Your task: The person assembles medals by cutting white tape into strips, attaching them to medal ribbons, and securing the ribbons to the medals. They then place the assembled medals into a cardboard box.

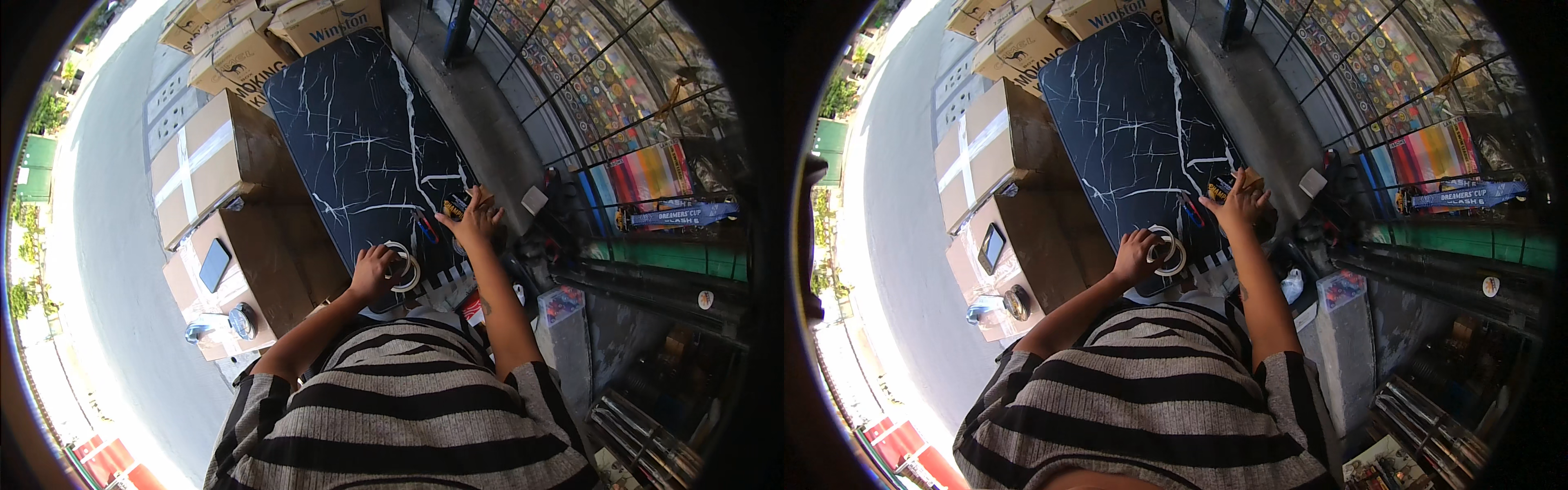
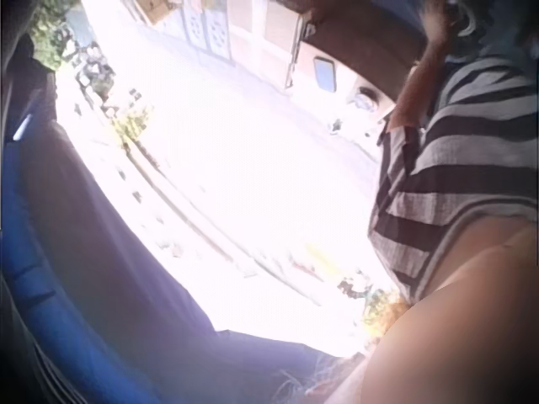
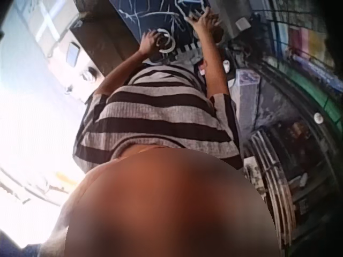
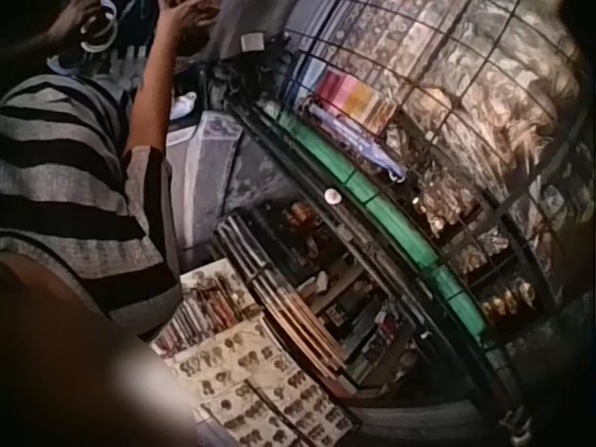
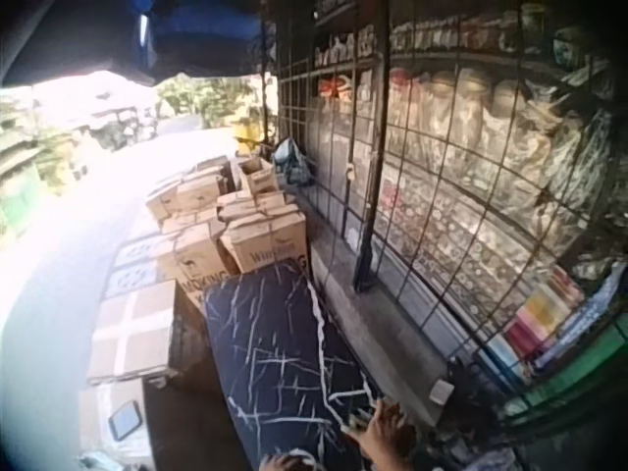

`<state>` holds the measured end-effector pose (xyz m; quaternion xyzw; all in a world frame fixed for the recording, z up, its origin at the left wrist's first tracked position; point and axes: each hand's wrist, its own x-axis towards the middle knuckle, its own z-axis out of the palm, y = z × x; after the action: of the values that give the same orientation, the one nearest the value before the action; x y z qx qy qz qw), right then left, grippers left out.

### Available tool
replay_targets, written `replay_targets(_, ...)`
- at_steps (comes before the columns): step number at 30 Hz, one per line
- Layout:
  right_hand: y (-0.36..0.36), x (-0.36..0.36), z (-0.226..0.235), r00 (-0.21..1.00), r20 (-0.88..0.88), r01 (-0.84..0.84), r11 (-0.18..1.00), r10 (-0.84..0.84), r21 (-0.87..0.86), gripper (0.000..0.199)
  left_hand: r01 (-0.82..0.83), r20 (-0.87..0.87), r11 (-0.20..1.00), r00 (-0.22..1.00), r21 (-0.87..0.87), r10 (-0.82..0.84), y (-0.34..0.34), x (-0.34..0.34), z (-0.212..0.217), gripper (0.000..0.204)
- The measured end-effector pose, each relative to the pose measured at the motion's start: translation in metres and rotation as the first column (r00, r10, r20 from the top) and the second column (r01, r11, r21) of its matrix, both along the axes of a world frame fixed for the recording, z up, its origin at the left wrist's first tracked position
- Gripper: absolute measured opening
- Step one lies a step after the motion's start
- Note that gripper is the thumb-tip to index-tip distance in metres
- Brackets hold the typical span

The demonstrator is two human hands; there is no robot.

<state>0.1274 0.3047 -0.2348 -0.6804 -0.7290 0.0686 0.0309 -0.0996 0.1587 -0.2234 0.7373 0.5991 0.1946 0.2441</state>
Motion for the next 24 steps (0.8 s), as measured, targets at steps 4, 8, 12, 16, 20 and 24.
replay_targets(4, 0.013, -0.013, 0.002, 0.989, 0.148, 0.03, 0.988, -0.007, -0.153, 0.123, 0.073, 0.012, 0.997, 0.997, 0.033, -0.073, 0.009, -0.001, 0.007, 0.029)
replay_targets(8, 0.023, -0.022, 0.001, 0.966, 0.259, 0.086, 0.96, -0.014, -0.268, 0.114, 0.145, 0.032, 0.989, 0.989, -0.021, -0.144, 0.019, -0.003, 0.007, 0.024)
replay_targets(12, 0.022, -0.033, -0.004, 0.957, 0.291, 0.087, 0.967, -0.014, -0.239, 0.103, 0.203, 0.028, 0.979, 0.979, 0.031, -0.204, 0.034, -0.003, 0.008, 0.022)
replay_targets(16, 0.018, -0.042, -0.006, 0.954, 0.298, 0.117, 0.956, -0.033, -0.268, 0.106, 0.259, 0.016, 0.964, 0.966, 0.055, -0.26, 0.047, -0.001, 0.011, 0.02)
replay_targets(20, 0.016, -0.039, -0.006, 0.961, 0.262, 0.143, 0.971, -0.09, -0.192, 0.105, 0.308, 0.058, 0.947, 0.948, 0.092, -0.314, 0.052, 0.0, 0.015, 0.019)
replay_targets(24, 0.015, -0.031, -0.008, 0.979, 0.182, 0.12, 0.982, -0.093, -0.144, 0.102, 0.326, 0.076, 0.945, 0.942, 0.034, -0.328, 0.057, -0.002, 0.015, 0.021)
